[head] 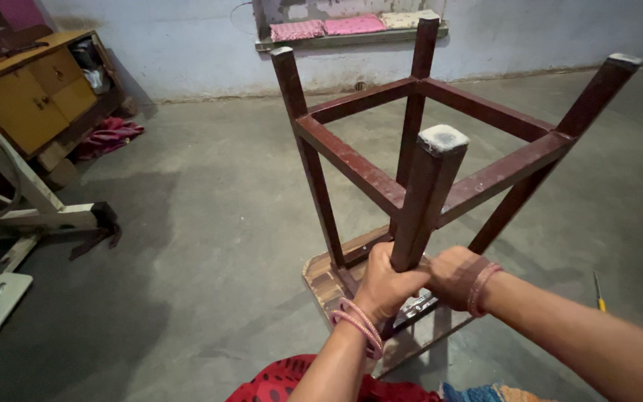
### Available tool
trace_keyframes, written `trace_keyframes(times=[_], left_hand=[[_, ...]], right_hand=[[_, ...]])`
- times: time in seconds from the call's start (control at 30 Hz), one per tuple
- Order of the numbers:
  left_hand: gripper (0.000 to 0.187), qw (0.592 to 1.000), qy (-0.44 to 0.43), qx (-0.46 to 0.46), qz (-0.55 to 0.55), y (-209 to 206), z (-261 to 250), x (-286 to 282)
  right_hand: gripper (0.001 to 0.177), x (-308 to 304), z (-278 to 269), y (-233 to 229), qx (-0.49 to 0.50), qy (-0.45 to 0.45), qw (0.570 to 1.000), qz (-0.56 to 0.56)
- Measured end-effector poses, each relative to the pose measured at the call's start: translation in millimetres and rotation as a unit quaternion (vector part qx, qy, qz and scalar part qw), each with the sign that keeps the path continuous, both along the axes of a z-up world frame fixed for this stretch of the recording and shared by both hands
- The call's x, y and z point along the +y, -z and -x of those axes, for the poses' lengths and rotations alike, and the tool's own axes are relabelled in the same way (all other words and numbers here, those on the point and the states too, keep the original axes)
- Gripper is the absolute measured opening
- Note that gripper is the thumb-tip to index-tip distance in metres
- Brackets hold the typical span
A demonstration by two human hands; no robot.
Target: The person assembles a small wooden stool by tightening the legs to the seat frame using a screwdriver, then places the seat on top and checks stability.
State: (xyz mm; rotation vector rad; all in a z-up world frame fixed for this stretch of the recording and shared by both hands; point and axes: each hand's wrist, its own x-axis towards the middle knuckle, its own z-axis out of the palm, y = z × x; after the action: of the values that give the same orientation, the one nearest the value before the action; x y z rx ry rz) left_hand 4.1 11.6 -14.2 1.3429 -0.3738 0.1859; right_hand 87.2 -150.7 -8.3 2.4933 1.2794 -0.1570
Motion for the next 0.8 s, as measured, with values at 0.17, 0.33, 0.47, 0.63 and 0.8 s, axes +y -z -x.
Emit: trace_keyframes(times=[0.17, 0.33, 0.47, 0.63, 0.8], left_hand=[[0.008, 1.0, -0.016, -0.005, -0.012, -3.5, 2.7, 0.2], [0.011, 0.999, 0.026, -0.004, 0.025, -3.5, -0.5, 0.4], [0.011, 0.999, 0.004, -0.046, -0.006, 0.1, -7.3, 2.0], [0.011, 0.999, 0.01, -0.052, -0.011, 9.4, -12.3, 4.4], [0.011, 0.999, 0.007, 0.004, -0.033, 6.7, -4.8, 4.8]], right_hand=[[0.027, 13.5, -1.3, -11.0, 0.021, 0.057, 0.998, -0.01], [0.048, 29.7, -10.4, -14.0, 0.062, 0.032, 0.985, -0.159], [0.052, 44.6, -18.8, -16.2, 0.047, 0.074, 0.959, -0.27], [0.056, 38.7, -19.2, -21.1, 0.087, 0.177, 0.967, -0.161], [0.033, 28.2, -4.9, -17.6, 0.043, 0.189, 0.981, -0.013]])
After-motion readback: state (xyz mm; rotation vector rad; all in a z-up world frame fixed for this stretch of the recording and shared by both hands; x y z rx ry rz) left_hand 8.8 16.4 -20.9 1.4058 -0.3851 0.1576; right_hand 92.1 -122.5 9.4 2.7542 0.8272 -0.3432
